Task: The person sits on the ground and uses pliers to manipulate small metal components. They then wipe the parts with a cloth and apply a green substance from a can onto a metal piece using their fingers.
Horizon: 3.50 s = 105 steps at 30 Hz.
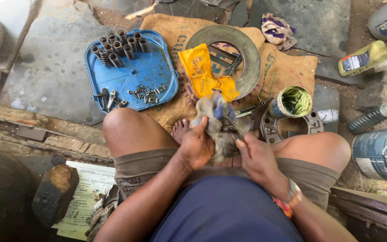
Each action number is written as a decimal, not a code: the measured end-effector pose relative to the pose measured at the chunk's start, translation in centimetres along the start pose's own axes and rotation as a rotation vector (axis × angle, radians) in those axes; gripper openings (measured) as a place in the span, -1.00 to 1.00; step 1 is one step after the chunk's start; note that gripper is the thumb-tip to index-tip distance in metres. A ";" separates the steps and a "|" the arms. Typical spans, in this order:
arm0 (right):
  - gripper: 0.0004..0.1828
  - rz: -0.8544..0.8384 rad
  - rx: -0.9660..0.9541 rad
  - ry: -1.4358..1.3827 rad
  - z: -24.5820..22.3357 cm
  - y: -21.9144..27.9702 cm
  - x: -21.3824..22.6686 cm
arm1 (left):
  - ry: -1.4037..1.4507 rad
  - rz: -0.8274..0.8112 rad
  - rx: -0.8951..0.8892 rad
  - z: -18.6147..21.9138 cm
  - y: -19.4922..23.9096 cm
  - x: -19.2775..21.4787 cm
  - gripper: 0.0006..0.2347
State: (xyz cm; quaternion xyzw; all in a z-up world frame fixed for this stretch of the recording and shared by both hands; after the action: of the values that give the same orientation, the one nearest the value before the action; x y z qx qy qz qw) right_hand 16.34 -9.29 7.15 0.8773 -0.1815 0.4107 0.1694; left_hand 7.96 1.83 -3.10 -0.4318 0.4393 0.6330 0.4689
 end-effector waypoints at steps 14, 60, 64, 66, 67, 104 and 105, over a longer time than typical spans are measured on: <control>-0.74 -0.183 0.219 -1.134 1.8 3.9 0.6 | 0.079 -0.113 0.029 -0.6 0.9 -2.7 -0.66; -0.75 -0.235 0.145 -0.635 9.9 -3.1 -9.4 | -0.932 0.178 -0.039 3.5 3.1 -3.4 -0.56; -0.65 -0.111 0.138 -0.332 7.6 -2.3 -5.4 | -1.050 0.219 0.029 2.7 1.9 1.6 -0.61; -0.66 -0.041 0.252 -0.355 6.3 -1.9 -4.0 | -0.990 0.160 0.024 2.2 1.0 3.2 -0.63; -0.66 -0.010 0.306 -0.370 5.7 -1.6 -3.6 | -0.898 0.130 0.013 1.6 0.9 3.8 -0.64; -0.71 0.067 0.720 -0.062 -5.5 1.0 6.1 | -0.623 -0.048 -0.293 -0.4 1.8 -3.5 -0.71; -0.70 0.096 0.754 0.072 -6.2 1.3 7.6 | -0.562 -0.026 -0.190 -1.1 1.4 -2.5 -0.73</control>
State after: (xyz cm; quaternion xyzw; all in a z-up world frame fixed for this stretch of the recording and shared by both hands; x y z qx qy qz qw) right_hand 16.21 -9.02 17.04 0.8536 -0.0526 0.4865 -0.1786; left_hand 7.18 -0.01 -0.77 -0.2869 0.2256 0.7600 0.5378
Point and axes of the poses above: each hand's wrist, its own y-axis away from the middle knuckle, its own x-axis out of the back of the hand, z = x × y, the point moved 8 cm from there along -y, towards the middle knuckle, and after that the axes turned 11 degrees about -z, right-handed, at the moved point
